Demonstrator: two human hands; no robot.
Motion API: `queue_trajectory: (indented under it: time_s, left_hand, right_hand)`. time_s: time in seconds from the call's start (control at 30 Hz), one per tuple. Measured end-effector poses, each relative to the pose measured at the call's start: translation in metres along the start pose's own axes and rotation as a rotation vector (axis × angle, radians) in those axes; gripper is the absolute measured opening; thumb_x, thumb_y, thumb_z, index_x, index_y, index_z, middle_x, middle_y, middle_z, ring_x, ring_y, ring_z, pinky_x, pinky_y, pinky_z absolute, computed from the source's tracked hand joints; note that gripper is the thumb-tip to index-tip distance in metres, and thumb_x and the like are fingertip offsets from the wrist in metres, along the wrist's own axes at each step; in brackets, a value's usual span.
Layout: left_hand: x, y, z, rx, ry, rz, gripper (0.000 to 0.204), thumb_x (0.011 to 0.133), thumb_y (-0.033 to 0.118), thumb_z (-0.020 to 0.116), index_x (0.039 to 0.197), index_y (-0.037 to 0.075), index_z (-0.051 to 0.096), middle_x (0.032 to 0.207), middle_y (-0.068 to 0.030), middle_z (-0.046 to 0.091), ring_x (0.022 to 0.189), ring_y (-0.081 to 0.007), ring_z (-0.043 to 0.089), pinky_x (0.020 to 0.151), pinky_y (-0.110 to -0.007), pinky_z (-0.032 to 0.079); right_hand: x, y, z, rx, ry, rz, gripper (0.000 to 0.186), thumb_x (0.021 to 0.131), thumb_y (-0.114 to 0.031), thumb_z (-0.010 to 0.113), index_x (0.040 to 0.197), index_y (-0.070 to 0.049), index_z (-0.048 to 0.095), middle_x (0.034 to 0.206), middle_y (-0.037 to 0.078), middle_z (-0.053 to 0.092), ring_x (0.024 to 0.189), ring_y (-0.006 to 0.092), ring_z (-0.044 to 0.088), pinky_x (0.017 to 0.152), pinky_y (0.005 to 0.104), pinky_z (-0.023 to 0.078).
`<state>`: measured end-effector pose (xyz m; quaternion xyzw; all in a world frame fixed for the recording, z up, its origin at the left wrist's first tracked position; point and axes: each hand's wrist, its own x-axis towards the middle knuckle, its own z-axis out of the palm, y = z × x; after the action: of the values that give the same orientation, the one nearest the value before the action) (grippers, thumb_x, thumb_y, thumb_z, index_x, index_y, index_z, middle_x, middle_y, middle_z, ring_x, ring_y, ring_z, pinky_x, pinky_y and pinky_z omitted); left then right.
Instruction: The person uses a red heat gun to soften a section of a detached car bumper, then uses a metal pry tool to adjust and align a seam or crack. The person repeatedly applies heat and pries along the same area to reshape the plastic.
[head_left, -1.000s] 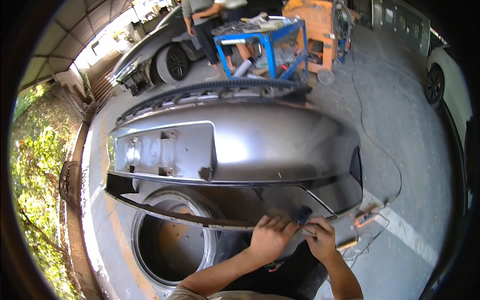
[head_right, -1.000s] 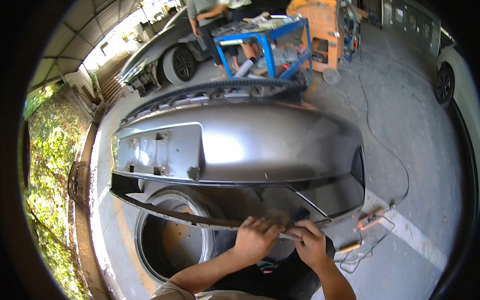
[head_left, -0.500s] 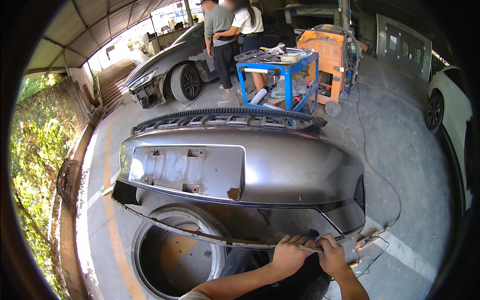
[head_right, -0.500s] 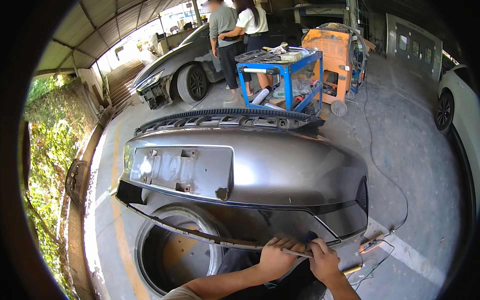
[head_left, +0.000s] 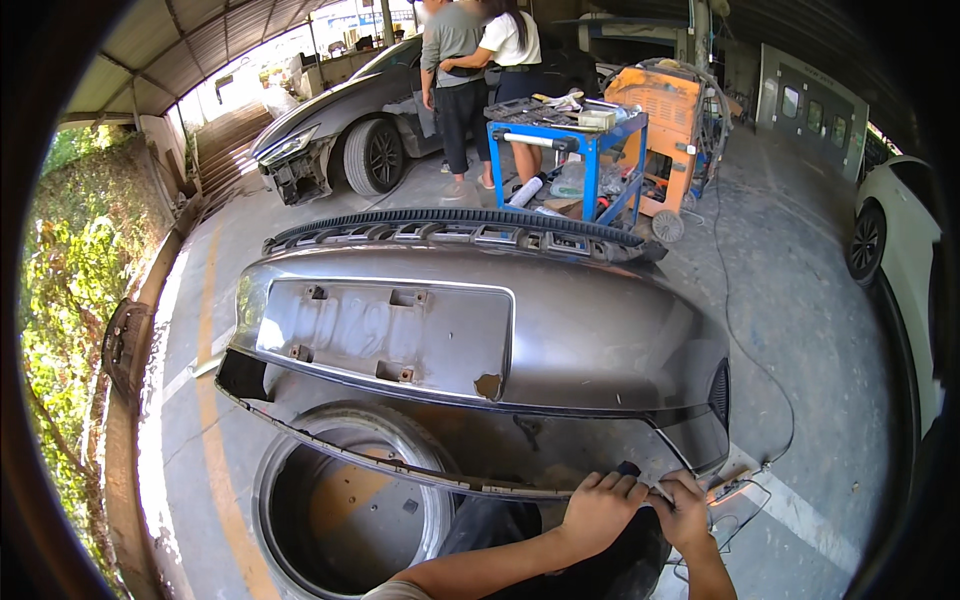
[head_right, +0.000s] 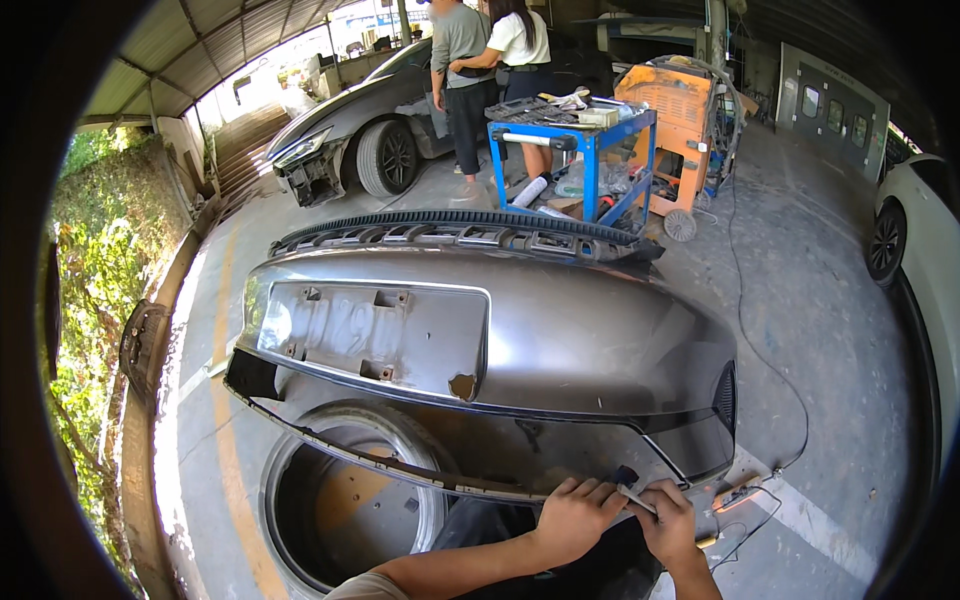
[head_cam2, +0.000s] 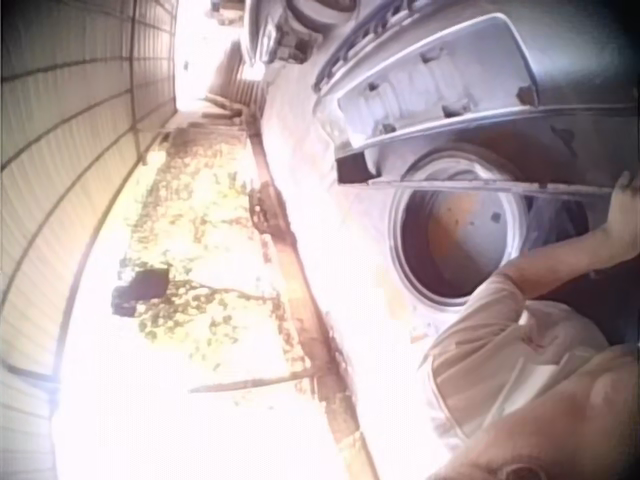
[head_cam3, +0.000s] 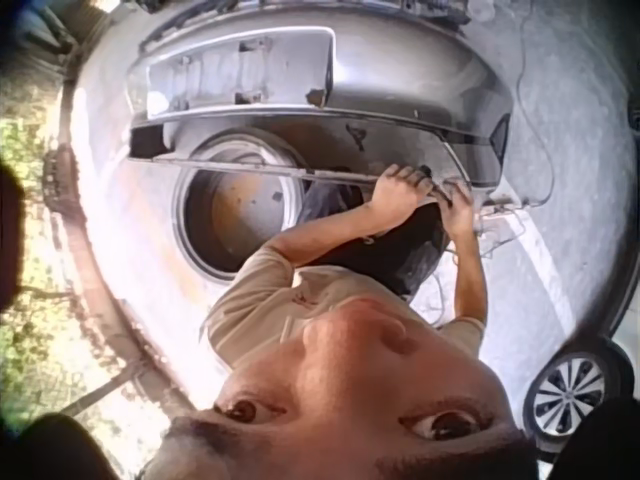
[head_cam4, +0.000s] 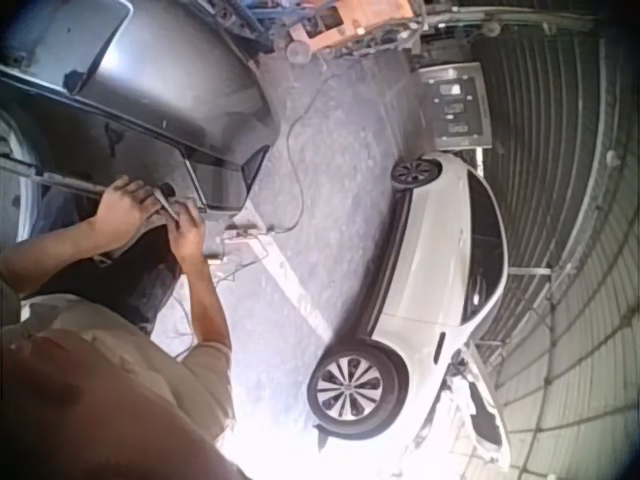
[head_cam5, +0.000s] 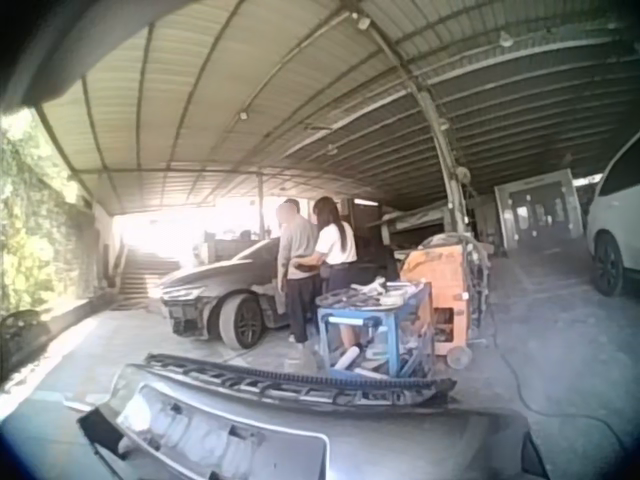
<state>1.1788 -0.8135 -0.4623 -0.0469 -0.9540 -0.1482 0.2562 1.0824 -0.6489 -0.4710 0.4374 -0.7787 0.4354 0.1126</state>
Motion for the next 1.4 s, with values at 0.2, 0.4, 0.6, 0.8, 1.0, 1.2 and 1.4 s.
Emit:
queue_trajectory:
  time_s: [0.2, 0.4, 0.6, 0.8, 1.0, 1.2, 1.4]
  left_hand:
    - [0.001, -0.004, 0.006, -0.019, 0.013, 0.010, 0.020, 0.081, 0.016, 0.065, 0.100, 0.010, 0.067, 0.096, -0.0019, 0.071, 0.086, -0.0189, 0.068, 0.073, -0.032, 0.048]
    - [0.003, -0.004, 0.002, -0.072, 0.031, 0.001, 0.017, 0.081, 0.015, 0.065, 0.097, 0.010, 0.067, 0.093, -0.0021, 0.071, 0.084, -0.0192, 0.068, 0.072, -0.032, 0.049]
    - [0.001, -0.004, 0.001, -0.073, 0.033, 0.001, 0.018, 0.080, 0.015, 0.065, 0.098, 0.010, 0.066, 0.093, -0.0019, 0.069, 0.084, -0.0199, 0.067, 0.071, -0.033, 0.048]
    - [0.004, 0.000, 0.005, -0.052, -0.033, -0.023, 0.021, 0.082, 0.018, 0.069, 0.101, 0.010, 0.066, 0.096, -0.0030, 0.067, 0.088, -0.0208, 0.066, 0.074, -0.035, 0.048]
    - [0.004, 0.004, 0.002, -0.051, -0.040, 0.017, 0.031, 0.079, 0.020, 0.074, 0.107, 0.011, 0.065, 0.103, -0.0052, 0.067, 0.091, -0.0232, 0.066, 0.076, -0.036, 0.049]
    - [0.001, -0.003, 0.000, -0.040, -0.027, 0.078, 0.037, 0.074, 0.017, 0.075, 0.109, 0.013, 0.064, 0.108, -0.0048, 0.067, 0.098, -0.0245, 0.067, 0.080, -0.038, 0.050]
    - [0.006, 0.002, 0.000, -0.033, -0.022, 0.109, 0.036, 0.077, 0.019, 0.075, 0.112, 0.015, 0.066, 0.108, -0.0032, 0.066, 0.094, -0.0253, 0.067, 0.078, -0.039, 0.050]
  right_hand:
    - [0.003, 0.004, -0.002, -0.044, -0.058, -0.075, 0.022, 0.070, 0.007, 0.079, 0.085, -0.001, 0.065, 0.087, 0.012, 0.065, 0.072, 0.0326, 0.066, 0.063, 0.0379, 0.054]
    - [-0.004, 0.005, 0.002, 0.008, -0.021, 0.027, 0.020, 0.073, 0.003, 0.081, 0.085, 0.000, 0.066, 0.090, 0.013, 0.065, 0.073, 0.0320, 0.066, 0.064, 0.0369, 0.054]
    - [-0.002, 0.006, -0.003, 0.011, -0.047, -0.008, 0.019, 0.074, 0.004, 0.080, 0.088, -0.001, 0.068, 0.092, 0.012, 0.066, 0.075, 0.0317, 0.067, 0.067, 0.0370, 0.055]
    - [-0.004, 0.010, -0.004, -0.012, -0.072, -0.032, 0.019, 0.074, 0.007, 0.077, 0.088, -0.002, 0.068, 0.091, 0.011, 0.066, 0.076, 0.0314, 0.067, 0.066, 0.0378, 0.055]
    - [-0.017, 0.006, 0.010, 0.011, 0.106, -0.014, 0.021, 0.074, 0.009, 0.076, 0.091, -0.002, 0.069, 0.096, 0.011, 0.064, 0.077, 0.0306, 0.067, 0.066, 0.0375, 0.055]
    - [-0.034, 0.007, 0.032, 0.041, 0.251, -0.037, 0.027, 0.074, 0.010, 0.076, 0.097, -0.004, 0.070, 0.099, 0.010, 0.062, 0.079, 0.0289, 0.067, 0.066, 0.0362, 0.056]
    - [-0.040, 0.009, 0.027, 0.091, 0.289, 0.024, 0.026, 0.077, 0.011, 0.073, 0.098, -0.003, 0.070, 0.102, 0.012, 0.062, 0.085, 0.0302, 0.066, 0.070, 0.0350, 0.054]
